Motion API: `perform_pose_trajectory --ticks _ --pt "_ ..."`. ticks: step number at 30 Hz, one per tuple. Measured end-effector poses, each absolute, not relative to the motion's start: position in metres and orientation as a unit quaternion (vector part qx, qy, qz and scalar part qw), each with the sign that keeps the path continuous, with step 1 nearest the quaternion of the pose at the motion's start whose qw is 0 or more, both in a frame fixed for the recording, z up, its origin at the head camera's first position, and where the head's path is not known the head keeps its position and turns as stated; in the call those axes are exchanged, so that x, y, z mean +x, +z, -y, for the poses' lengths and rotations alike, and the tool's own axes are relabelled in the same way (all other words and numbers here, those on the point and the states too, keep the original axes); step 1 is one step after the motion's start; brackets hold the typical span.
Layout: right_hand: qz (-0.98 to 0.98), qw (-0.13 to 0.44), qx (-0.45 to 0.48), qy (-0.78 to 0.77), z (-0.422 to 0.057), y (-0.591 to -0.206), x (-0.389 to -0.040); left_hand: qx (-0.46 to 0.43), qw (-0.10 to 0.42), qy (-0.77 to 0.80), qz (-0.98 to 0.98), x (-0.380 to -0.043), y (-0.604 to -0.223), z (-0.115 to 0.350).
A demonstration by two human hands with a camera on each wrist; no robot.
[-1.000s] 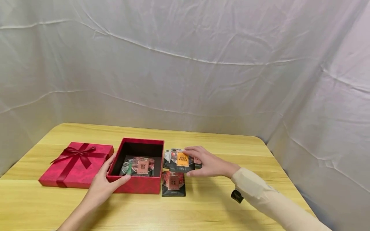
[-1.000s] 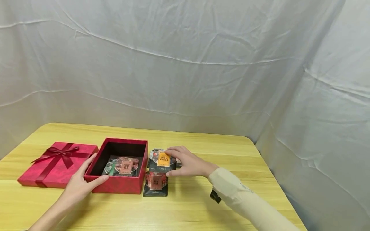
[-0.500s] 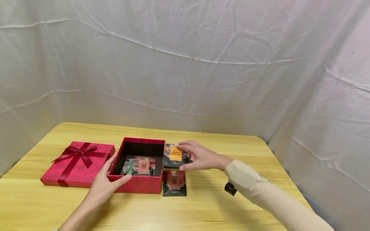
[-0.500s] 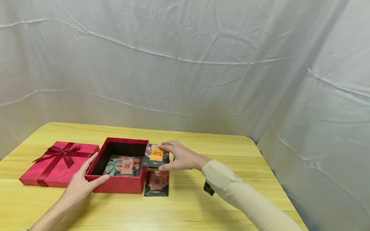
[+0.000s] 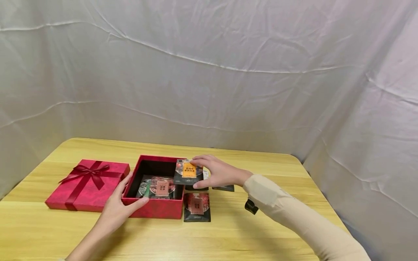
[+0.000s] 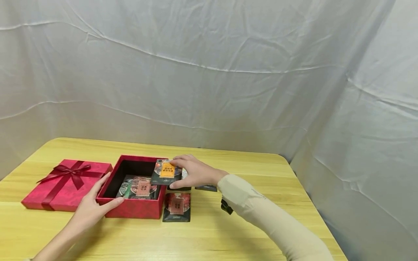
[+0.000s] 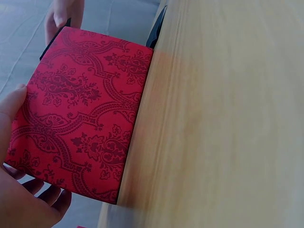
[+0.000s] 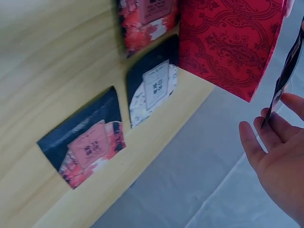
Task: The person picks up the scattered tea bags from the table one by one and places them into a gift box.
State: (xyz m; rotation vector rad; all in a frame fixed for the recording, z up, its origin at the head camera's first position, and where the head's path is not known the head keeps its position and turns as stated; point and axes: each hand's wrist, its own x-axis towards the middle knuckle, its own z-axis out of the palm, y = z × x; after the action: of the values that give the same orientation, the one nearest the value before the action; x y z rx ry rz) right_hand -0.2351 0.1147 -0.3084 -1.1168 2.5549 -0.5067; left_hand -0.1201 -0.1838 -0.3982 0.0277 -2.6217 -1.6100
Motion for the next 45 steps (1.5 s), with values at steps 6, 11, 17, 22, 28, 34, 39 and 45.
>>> perform_pose_trajectory --ticks 6,11,17,22,28,34,39,45 --pt "-0.885 0.168 -0.400 -0.169 -0.103 -0.307 -0.240 0.008 0.032 -0.524 0.851 -0.120 -0.399 0.182" --pt "-0.885 0.166 -0.404 -0.160 -0.094 -0.307 -0.243 0.009 0.029 -0.525 0.850 -0.120 -0.399 0.181" --pt "-0.888 0.168 -0.404 -0.143 -0.080 -0.306 -0.244 0.009 0.027 -0.527 0.849 -0.120 -0.399 0.181" --pt "-0.886 0.161 -0.410 -0.146 -0.069 -0.305 -0.246 0.009 0.028 -0.527 0.849 -0.121 -0.398 0.182" --pt "-0.884 0.153 -0.418 -0.141 -0.057 -0.307 -0.249 0.009 0.028 -0.531 0.847 -0.121 -0.397 0.184" --pt "-0.888 0.149 -0.418 -0.119 -0.047 -0.315 -0.250 0.011 0.024 -0.534 0.845 -0.120 -0.397 0.185" --pt "-0.887 0.146 -0.425 -0.102 -0.038 -0.318 -0.248 0.013 0.021 -0.538 0.843 -0.120 -0.398 0.185" --pt "-0.884 0.152 -0.434 -0.085 -0.029 -0.317 -0.245 0.014 0.018 -0.536 0.844 -0.121 -0.397 0.185"
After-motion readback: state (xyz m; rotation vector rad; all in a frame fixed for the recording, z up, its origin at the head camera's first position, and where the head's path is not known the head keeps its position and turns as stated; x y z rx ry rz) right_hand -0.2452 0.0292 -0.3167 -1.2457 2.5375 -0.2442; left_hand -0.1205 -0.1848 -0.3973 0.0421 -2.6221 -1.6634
